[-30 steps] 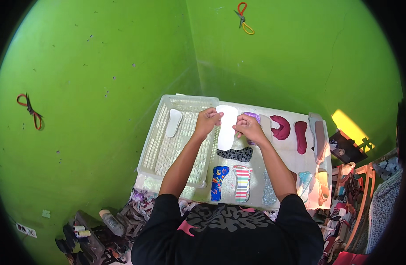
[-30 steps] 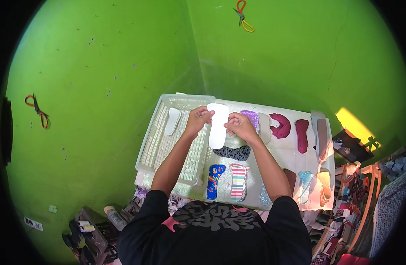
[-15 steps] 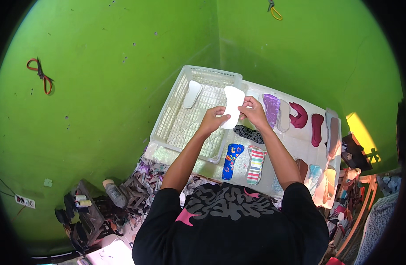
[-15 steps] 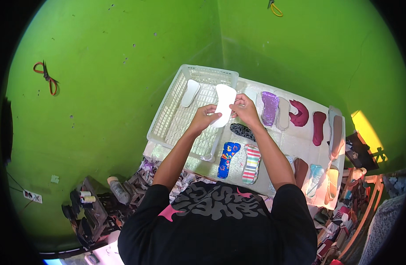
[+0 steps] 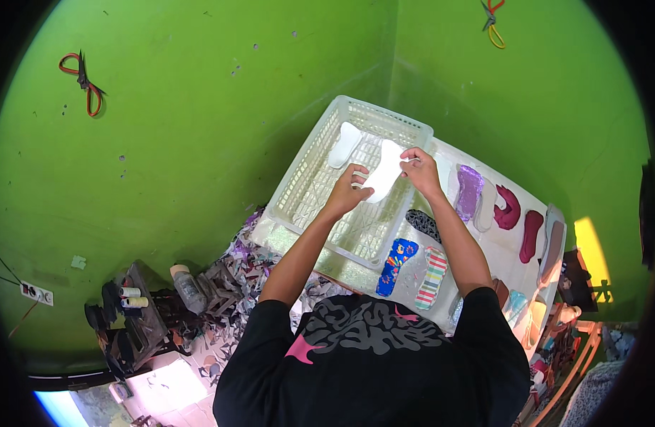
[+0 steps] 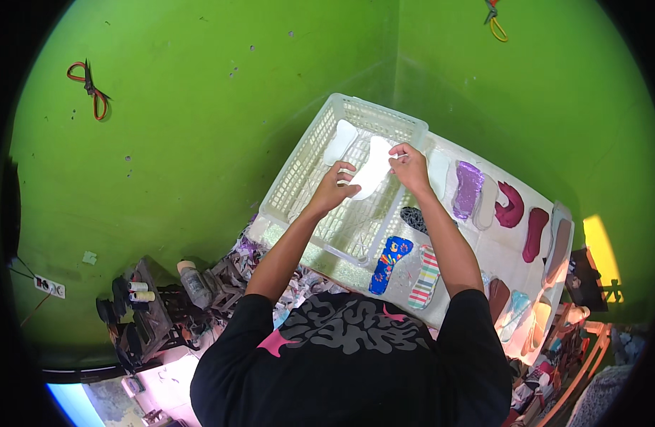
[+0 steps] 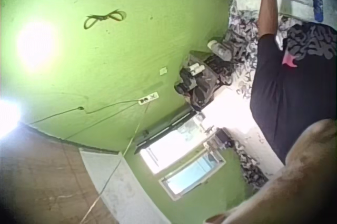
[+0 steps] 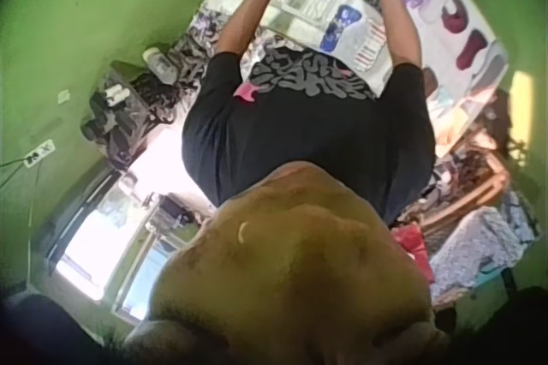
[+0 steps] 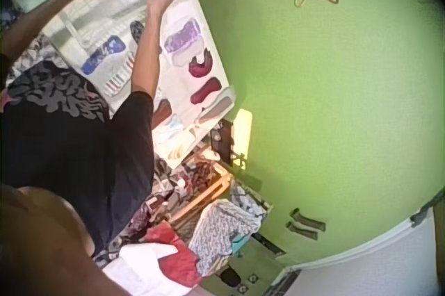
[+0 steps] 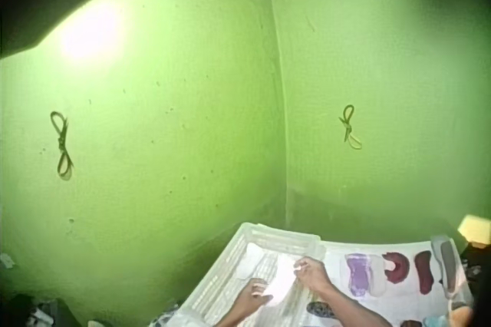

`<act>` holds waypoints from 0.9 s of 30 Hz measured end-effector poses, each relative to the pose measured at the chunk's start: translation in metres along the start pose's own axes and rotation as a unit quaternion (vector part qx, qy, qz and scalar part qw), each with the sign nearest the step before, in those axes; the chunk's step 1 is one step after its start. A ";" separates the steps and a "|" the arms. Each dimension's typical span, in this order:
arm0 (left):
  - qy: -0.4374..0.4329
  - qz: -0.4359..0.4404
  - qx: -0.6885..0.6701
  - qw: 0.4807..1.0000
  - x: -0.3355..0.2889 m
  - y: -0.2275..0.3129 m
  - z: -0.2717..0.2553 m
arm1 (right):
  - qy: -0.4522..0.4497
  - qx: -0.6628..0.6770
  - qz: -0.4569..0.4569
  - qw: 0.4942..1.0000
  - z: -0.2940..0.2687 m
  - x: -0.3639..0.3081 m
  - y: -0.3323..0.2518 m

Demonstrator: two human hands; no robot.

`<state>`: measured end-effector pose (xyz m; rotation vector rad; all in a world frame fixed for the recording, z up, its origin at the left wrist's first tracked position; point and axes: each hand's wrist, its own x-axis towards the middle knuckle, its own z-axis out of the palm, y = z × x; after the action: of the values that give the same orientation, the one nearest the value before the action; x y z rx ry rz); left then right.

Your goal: Organize various shoe insoles on a table and place them into a white plastic basket.

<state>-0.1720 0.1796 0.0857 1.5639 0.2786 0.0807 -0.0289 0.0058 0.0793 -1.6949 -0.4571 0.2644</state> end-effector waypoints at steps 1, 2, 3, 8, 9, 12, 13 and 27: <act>0.007 -0.002 0.001 1.000 0.004 -0.007 -0.009 | -0.002 -0.010 -0.011 1.000 0.007 0.008 0.005; 0.021 0.055 0.039 0.998 0.009 -0.016 -0.020 | -0.009 -0.007 -0.011 1.000 0.014 0.016 0.006; 0.034 0.111 0.078 0.990 0.014 -0.024 -0.030 | -0.024 -0.048 -0.025 0.998 0.021 0.024 0.007; 0.023 0.033 0.122 0.992 0.041 -0.031 -0.050 | -0.021 -0.129 -0.058 0.990 0.042 0.066 0.023; 0.029 0.036 0.155 0.987 0.047 -0.034 -0.055 | -0.027 -0.153 -0.069 0.985 0.048 0.074 0.025; 0.040 0.036 0.213 0.976 0.068 -0.051 -0.072 | -0.050 -0.208 -0.098 0.972 0.067 0.096 0.031; 0.040 0.042 0.237 0.970 0.077 -0.056 -0.076 | -0.059 -0.241 -0.120 0.961 0.070 0.105 0.036; 0.150 -0.024 0.309 0.939 0.136 -0.110 -0.097 | -0.110 -0.346 -0.073 0.929 0.126 0.158 0.084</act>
<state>-0.0763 0.3035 -0.0390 2.1713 0.6275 0.2093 0.0713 0.1776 -0.0121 -2.3139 -0.9184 0.1952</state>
